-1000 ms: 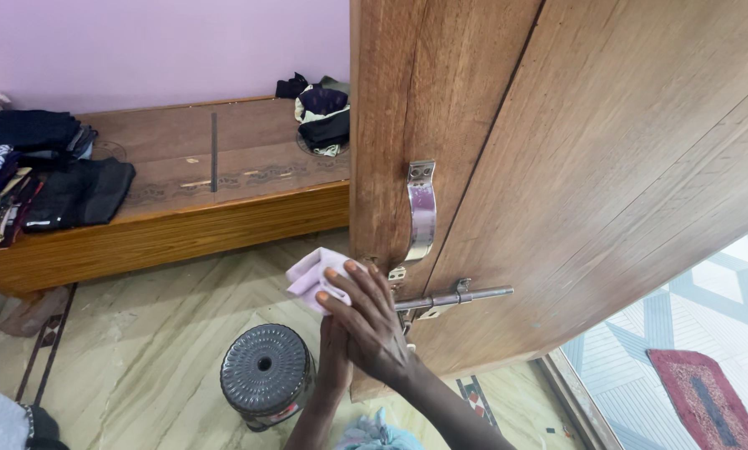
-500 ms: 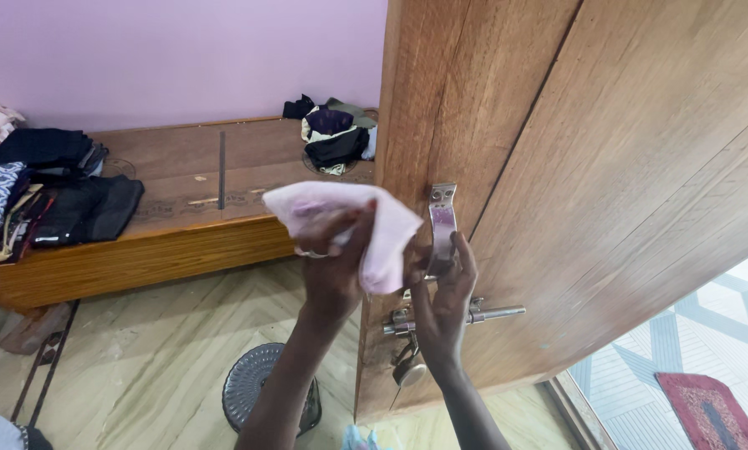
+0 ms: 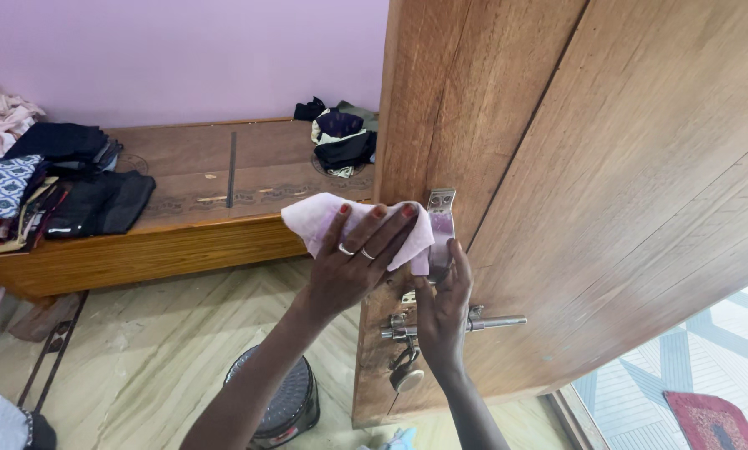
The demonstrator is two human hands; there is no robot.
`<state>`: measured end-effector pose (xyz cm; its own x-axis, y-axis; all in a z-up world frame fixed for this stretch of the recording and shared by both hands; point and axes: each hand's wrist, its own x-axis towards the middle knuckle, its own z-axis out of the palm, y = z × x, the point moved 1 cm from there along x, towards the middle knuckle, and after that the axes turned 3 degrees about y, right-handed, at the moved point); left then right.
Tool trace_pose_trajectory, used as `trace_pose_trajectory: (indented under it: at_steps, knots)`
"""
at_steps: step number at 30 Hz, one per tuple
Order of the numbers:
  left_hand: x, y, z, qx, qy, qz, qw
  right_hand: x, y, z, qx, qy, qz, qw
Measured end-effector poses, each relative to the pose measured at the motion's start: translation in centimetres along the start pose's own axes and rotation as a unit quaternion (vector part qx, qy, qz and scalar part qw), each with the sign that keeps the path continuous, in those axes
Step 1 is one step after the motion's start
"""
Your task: The person wipes a wooden door with a pink cloth, focusing on the handle, latch, and surrounding wood. The person repeatedly wipes the same areas on both sides of the door, including the metal hardware and the wood surface.
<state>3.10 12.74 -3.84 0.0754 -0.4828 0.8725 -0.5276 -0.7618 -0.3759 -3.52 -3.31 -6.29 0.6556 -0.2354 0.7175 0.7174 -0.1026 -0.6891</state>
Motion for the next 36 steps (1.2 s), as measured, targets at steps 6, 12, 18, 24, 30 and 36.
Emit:
trace_pose_trajectory:
  at_steps: [6, 12, 18, 24, 30, 36]
  knots:
    - [-0.9, -0.1, -0.7, -0.01, -0.061, 0.102, 0.993, 0.1, -0.1, -0.6, 0.012, -0.02, 0.004, 1.0]
    - [1.4, -4.0, -1.0, 0.064, 0.005, 0.199, 0.978, 0.1, 0.2, -1.1, 0.002, -0.034, -0.017, 0.999]
    - [5.0, -5.5, -0.3, -0.033, 0.048, 0.028, 0.998, -0.1, 0.8, -1.2, -0.028, -0.032, 0.001, 0.999]
    - [3.0, -1.4, 1.5, -0.166, 0.053, -0.033, 0.984, -0.8, 1.9, -1.2, -0.007, -0.023, 0.056, 0.998]
    - [11.3, -6.6, 0.7, -0.045, 0.106, -0.037, 0.993, -0.9, 1.5, -1.2, -0.006, -0.029, -0.008, 1.0]
    - [20.7, -9.7, 1.6, -0.035, 0.075, -0.103, 0.991, -0.8, 1.6, -1.2, -0.026, -0.026, -0.003, 0.999]
